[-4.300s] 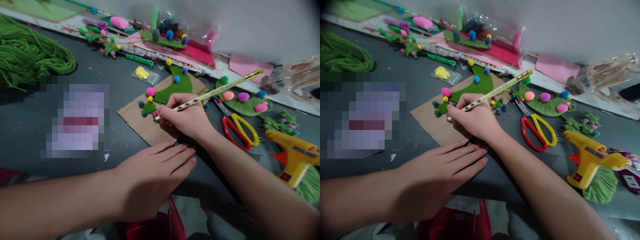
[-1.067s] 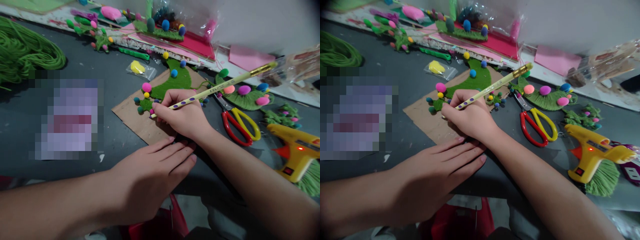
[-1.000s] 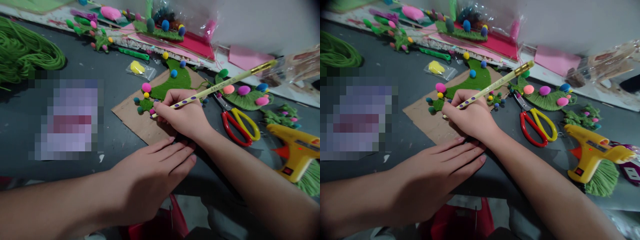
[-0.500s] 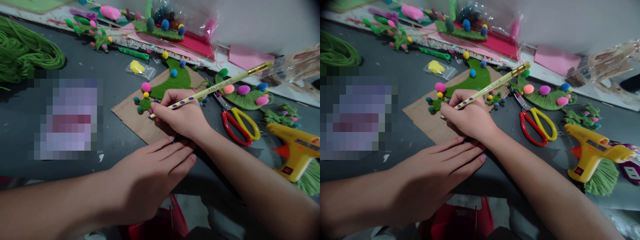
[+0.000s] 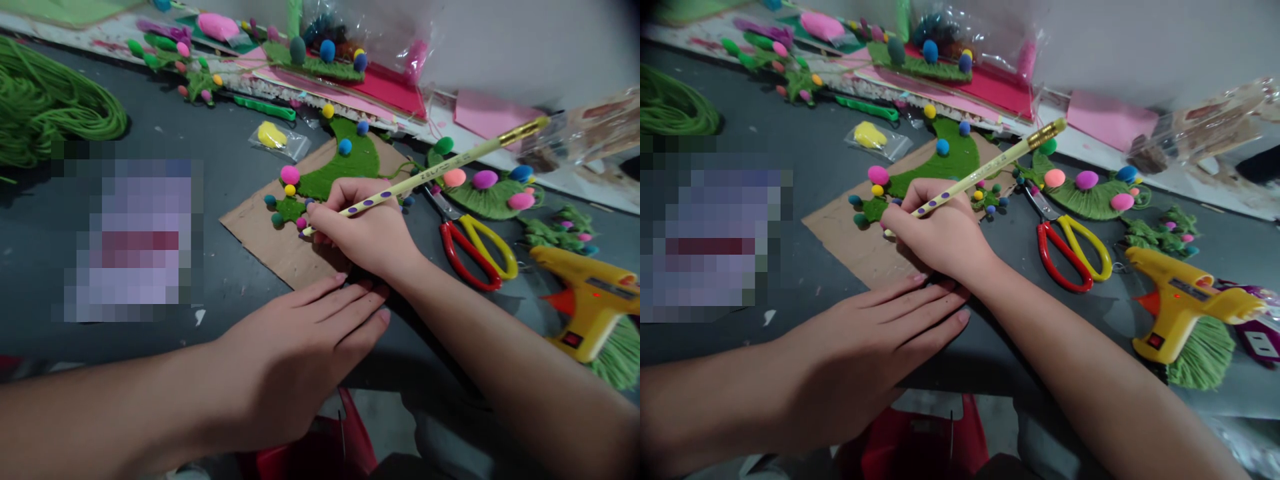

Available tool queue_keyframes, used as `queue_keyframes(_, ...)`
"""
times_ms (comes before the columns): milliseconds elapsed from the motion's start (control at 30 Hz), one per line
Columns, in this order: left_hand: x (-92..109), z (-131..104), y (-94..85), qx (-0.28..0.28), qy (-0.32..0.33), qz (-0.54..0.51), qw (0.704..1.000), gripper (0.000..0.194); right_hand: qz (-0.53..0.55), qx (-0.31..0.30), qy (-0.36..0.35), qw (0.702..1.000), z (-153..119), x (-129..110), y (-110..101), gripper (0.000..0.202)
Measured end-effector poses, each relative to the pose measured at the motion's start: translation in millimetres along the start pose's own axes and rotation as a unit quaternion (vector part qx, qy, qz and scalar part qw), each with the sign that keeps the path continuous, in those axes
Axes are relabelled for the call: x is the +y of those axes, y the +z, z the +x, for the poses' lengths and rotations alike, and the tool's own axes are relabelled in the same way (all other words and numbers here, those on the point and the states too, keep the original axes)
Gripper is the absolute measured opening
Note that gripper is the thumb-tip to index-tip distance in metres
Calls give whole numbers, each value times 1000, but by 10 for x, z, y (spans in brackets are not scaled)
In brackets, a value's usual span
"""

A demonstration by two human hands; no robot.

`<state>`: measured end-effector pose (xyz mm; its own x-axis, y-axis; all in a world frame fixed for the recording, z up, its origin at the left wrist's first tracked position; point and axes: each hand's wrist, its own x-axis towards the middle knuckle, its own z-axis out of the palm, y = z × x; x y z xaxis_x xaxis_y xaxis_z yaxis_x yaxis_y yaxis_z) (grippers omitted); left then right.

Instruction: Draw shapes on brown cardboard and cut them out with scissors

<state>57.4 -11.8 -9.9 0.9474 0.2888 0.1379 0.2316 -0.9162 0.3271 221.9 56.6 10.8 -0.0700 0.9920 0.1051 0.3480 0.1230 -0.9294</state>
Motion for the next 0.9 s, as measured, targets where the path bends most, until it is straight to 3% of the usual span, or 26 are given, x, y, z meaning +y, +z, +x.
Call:
queue_keyframes(400, 2, 0, -24, -13, 1, -12, 1000, 82, -24, -5, -20, 1000, 5, 11, 0, 25)
queue_keyframes(600, -19, -25, -6, -20, 2, -16, 1000, 81, 77, -19, 31, 996, -2, 4, -154, 37)
queue_keyframes(733, -20, -20, 7, -15, 4, -11, 1000, 80, 86, -52, 38, 994, -17, 35, -265, 43)
queue_keyframes(900, -20, -17, 12, -22, -2, -11, 1000, 81, 54, -46, 32, 997, -44, 58, -234, 33)
